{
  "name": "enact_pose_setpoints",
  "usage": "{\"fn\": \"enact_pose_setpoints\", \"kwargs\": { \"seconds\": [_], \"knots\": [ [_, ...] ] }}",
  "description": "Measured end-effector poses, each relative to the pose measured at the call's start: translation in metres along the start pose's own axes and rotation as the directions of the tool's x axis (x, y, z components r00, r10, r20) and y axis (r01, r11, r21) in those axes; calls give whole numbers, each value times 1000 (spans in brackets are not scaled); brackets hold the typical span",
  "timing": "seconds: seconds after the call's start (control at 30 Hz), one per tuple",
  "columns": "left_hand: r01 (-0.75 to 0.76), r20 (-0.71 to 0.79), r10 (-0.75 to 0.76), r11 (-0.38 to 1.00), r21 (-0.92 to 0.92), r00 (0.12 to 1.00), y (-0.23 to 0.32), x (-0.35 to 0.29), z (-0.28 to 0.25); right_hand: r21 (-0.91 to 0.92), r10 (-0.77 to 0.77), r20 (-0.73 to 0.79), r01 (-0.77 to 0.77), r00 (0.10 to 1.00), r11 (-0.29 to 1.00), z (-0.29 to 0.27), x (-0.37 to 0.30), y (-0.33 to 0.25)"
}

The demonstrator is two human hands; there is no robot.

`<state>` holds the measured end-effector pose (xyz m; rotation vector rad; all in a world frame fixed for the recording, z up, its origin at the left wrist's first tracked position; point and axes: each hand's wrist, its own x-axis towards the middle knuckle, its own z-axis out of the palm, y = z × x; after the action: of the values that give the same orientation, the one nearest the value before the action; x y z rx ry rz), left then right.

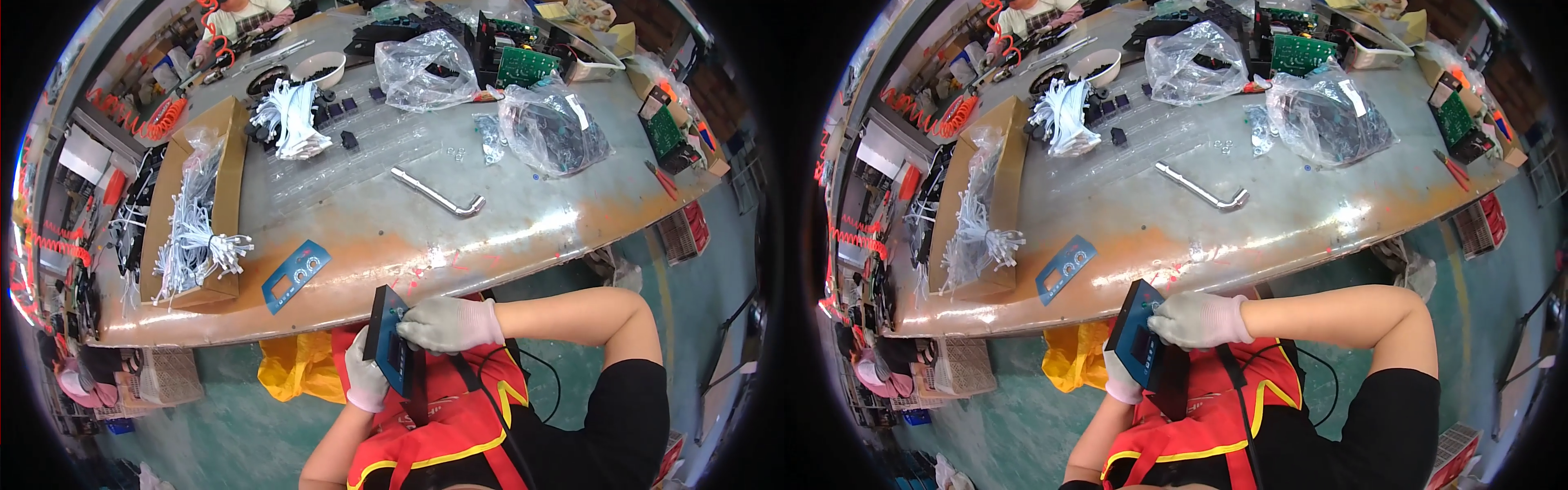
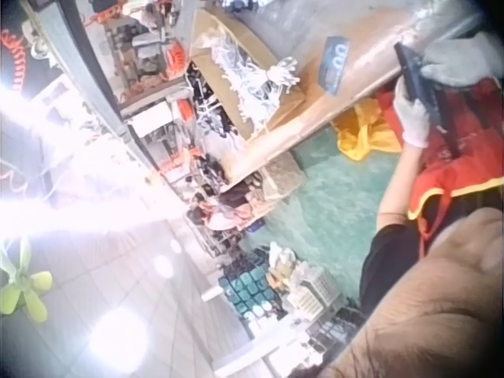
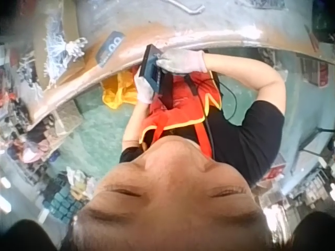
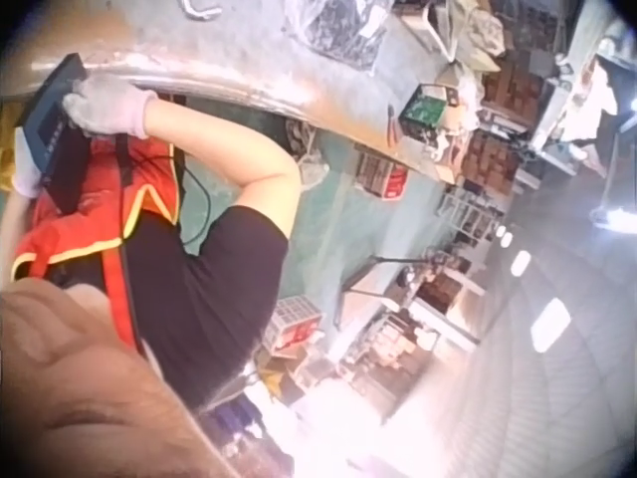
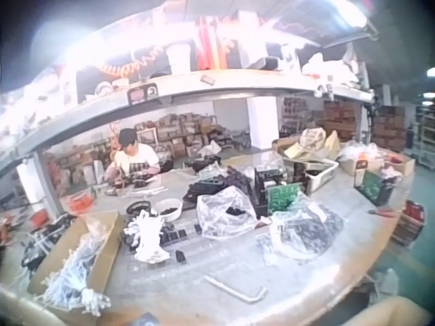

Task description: The person assembles an electronic control panel by applying a faceplate sticker to the control panel housing, then managing the internal wiring and attaching knobs with a hex wrench.

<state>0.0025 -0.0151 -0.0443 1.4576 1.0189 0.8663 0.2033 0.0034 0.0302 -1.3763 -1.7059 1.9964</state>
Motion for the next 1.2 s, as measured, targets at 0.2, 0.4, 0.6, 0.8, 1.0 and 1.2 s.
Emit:
{"fn": "enact_pose_setpoints", "kwargs": {
  "seconds": [0.2, 0.4, 0.6, 0.8, 1.0, 1.2],
  "knots": [
    [5, -34, -4, 999, 42, 999, 13, 1, 4, -926, -636, 15, 251, 771, 282, -8, 4, 3],
    [25, -65, -30, 997, -75, 997, 2, 2, 8, -499, -386, -112, 284, 916, 819, -6, 6, 11],
    [85, -83, -100, 981, -173, 992, 16, 2, 7, -869, -495, -126, 145, 860, 473, -3, 0, -7],
    [42, 41, -37, 991, -129, 998, 5, -2, 4, -789, -435, -200, 118, 878, 603, 3, 3, -6],
    [116, -6, -120, 967, -229, 993, -7, -3, 1, -868, -421, -66, 156, 905, 471, -2, 7, -9],
    [96, 33, -91, 965, -243, 995, -19, -5, 3, -743, -396, -214, 115, 893, 659, 10, 6, -10]
  ]
}}
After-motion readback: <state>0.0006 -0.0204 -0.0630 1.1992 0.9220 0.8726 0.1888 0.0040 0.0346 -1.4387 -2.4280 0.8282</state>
